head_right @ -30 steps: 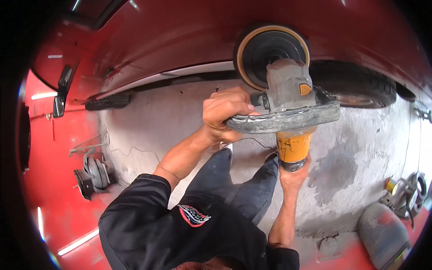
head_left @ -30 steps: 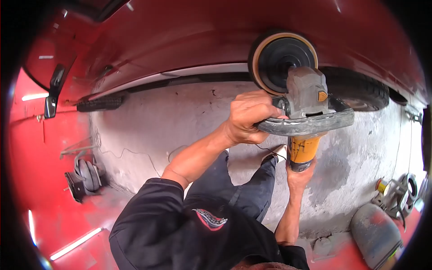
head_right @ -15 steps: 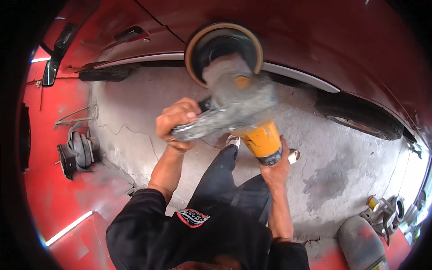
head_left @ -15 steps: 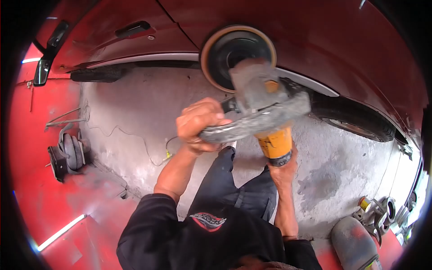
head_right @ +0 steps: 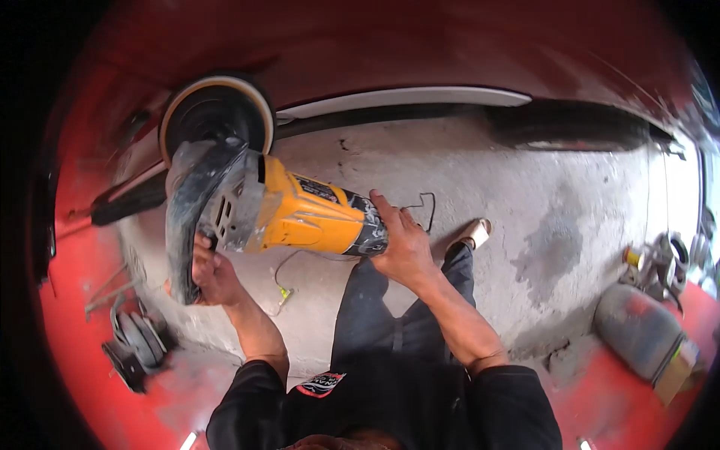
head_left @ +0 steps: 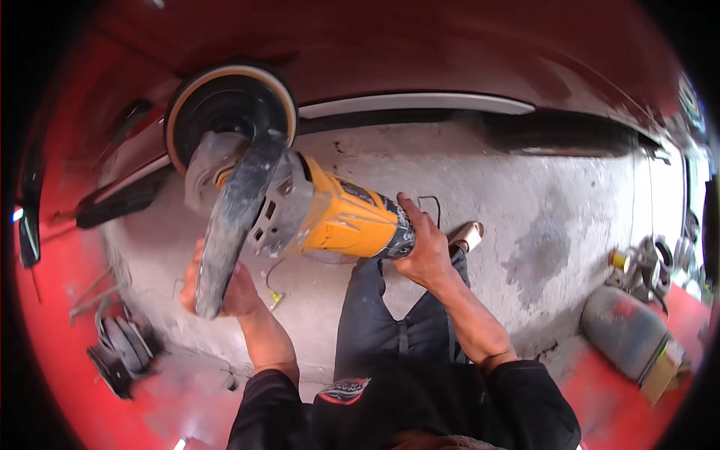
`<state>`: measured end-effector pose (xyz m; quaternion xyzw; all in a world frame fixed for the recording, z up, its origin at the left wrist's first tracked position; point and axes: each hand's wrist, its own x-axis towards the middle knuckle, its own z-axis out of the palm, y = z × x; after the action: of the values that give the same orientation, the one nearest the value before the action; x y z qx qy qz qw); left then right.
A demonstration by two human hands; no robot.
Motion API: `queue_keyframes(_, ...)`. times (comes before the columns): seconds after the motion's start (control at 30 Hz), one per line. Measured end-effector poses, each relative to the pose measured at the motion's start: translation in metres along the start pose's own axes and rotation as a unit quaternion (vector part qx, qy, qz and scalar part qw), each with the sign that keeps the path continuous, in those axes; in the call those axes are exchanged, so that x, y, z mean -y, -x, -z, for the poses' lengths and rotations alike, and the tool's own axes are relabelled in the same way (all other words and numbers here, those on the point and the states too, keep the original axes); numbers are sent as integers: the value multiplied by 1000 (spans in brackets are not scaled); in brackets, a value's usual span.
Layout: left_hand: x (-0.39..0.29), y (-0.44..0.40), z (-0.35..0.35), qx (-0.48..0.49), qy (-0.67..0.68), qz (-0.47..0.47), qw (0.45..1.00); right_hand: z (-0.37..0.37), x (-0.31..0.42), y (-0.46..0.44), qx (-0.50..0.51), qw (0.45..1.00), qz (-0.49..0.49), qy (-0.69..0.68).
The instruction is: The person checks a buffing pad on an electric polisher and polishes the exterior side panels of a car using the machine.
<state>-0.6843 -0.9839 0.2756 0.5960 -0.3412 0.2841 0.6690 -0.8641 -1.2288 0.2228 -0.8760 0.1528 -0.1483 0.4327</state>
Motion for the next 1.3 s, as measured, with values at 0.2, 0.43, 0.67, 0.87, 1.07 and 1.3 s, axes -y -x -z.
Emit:
queue_keyframes(0.2, -18, -4, -59, 178, 58, -13, 982, 35, -48, 37, -84, 996, -26, 19)
queue_keyframes(0.43, -56, 8, -172, 246, 56, 34, 967, 96, -100, 84, -156, 984, -82, -11)
queue_keyframes(0.67, -77, 20, -271, 317, 111, 20, 942, 170, -145, 118, -154, 982, -104, 24)
queue_keyframes(0.87, -96, 38, -359, 363, 145, 9, 920, 217, -192, 144, -196, 970, -143, -20)
queue_keyframes(1.07, -114, 53, -433, 414, 193, -48, 888, 253, -253, 171, -238, 954, -173, -53)
queue_keyframes(1.3, -133, 73, -510, 423, 224, -85, 874, 288, -270, 182, -304, 929, -211, 7)
